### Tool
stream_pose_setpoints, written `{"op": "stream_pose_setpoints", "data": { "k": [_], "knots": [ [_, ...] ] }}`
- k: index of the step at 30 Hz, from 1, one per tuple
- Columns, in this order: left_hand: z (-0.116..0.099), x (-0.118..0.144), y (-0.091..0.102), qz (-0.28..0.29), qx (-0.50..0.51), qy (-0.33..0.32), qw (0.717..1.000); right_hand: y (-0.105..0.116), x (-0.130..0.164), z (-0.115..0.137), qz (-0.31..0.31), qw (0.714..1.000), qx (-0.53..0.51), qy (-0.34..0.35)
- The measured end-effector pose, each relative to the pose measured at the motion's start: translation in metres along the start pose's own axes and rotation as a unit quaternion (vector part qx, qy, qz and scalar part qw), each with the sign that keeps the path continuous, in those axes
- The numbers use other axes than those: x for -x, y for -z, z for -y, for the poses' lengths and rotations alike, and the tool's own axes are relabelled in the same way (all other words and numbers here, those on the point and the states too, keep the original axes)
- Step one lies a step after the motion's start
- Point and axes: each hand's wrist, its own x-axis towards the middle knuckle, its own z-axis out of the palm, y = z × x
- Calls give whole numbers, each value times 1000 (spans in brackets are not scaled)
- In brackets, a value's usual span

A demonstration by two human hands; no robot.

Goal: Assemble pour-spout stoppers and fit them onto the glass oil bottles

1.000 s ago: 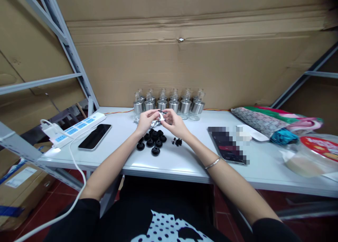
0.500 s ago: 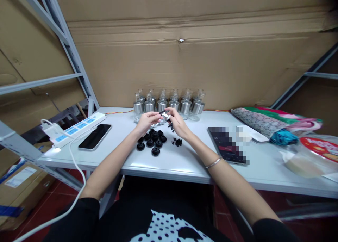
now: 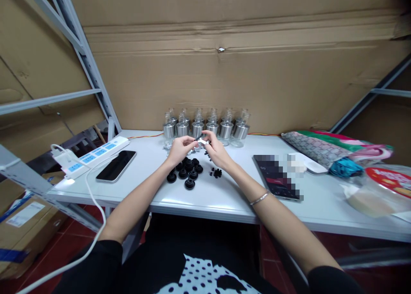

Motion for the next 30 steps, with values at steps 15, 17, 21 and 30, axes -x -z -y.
{"op": "stream_pose_setpoints", "data": {
  "k": [15, 17, 21, 30],
  "knots": [
    [-3, 5, -1, 65, -64, -23, 996, 0, 1, -2, -27, 996, 81, 35],
    [-5, 7, -1, 79, -126, -52, 988, 1, 1, -1, -31, 995, 94, 33],
    [-6, 9, -1, 99, -168, -64, 979, 2, 1, 1, -40, 991, 122, 38],
    [-4, 6, 1, 120, -139, -53, 982, 3, 2, 3, -41, 989, 133, 51]
  ]
}}
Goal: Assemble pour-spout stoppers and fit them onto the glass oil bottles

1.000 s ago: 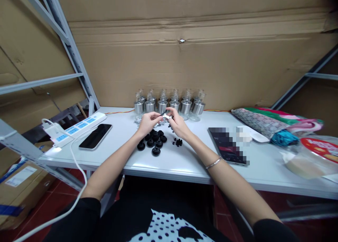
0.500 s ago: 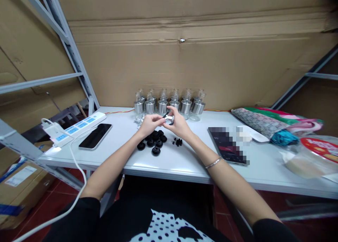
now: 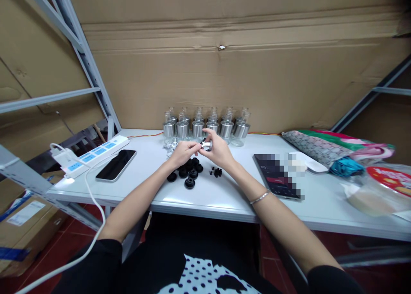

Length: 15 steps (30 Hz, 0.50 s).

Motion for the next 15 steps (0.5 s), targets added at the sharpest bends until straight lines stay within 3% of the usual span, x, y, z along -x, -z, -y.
{"op": "stream_pose_setpoints", "data": {
  "k": [15],
  "knots": [
    [-3, 2, -4, -67, -70, -11, 995, -6, 1, -2, -33, 999, -2, -33]
  ]
}}
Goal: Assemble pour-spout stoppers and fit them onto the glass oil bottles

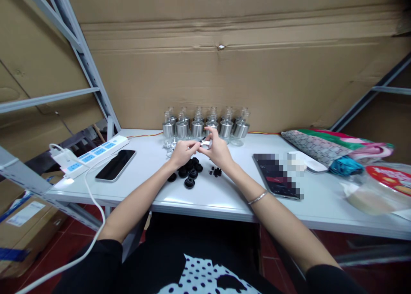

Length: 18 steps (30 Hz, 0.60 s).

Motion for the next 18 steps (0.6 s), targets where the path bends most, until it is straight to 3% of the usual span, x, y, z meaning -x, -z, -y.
{"op": "stream_pose_setpoints", "data": {
  "k": [18],
  "knots": [
    [4, -3, 1, 62, 71, -6, 996, 7, 0, 2, 0, 1000, -18, 20]
  ]
}}
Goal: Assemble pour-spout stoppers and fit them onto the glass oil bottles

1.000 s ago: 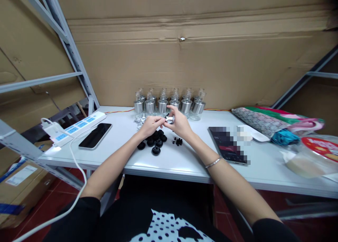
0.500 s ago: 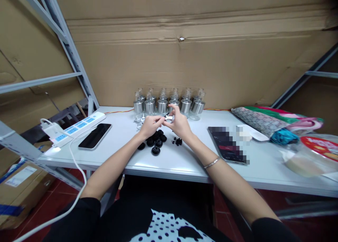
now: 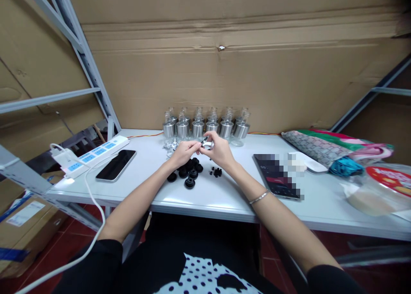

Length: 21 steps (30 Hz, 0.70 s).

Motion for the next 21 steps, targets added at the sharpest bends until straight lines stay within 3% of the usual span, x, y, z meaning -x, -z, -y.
{"op": "stream_pose_setpoints", "data": {
  "k": [21],
  "knots": [
    [6, -1, 0, 37, 39, 10, 999, 3, 1, 7, -4, 1000, -2, 5]
  ]
}}
